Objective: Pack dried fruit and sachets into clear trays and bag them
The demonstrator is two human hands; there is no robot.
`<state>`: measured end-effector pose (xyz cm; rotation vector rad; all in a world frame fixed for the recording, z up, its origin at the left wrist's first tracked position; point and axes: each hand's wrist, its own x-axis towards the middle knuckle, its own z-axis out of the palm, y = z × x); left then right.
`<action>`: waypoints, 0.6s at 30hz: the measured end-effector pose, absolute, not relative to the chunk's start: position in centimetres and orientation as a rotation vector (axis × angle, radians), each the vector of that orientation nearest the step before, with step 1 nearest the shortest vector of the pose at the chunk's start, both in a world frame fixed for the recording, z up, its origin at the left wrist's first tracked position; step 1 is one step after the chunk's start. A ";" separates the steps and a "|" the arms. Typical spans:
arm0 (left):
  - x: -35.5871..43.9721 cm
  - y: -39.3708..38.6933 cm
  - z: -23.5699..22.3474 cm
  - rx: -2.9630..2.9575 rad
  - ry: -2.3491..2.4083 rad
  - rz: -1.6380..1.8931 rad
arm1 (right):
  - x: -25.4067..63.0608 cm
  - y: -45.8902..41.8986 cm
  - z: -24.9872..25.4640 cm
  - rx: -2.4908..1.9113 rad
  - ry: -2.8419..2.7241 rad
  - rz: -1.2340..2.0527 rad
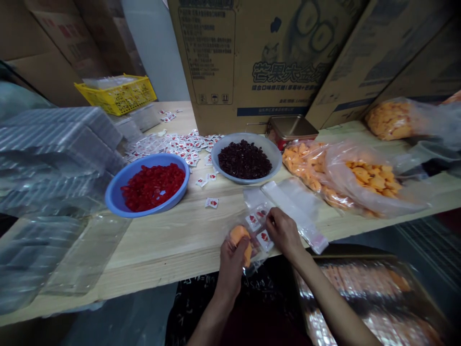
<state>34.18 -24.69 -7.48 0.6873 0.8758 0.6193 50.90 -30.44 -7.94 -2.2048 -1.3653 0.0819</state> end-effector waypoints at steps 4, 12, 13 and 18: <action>35.3 -25.0 -7.4 0.718 0.892 0.669 | 50.8 -30.2 -7.7 -2.130 -1.480 0.005; 37.1 -25.2 -8.0 0.671 0.917 0.760 | 52.0 -31.8 -8.1 -2.201 -1.422 -0.057; 37.0 -25.2 -8.2 0.658 0.907 0.763 | 52.3 -32.3 -8.3 -2.255 -1.411 -0.057; 37.1 -25.2 -9.0 0.580 0.853 0.771 | 52.3 -34.4 -8.8 -2.306 -1.374 0.054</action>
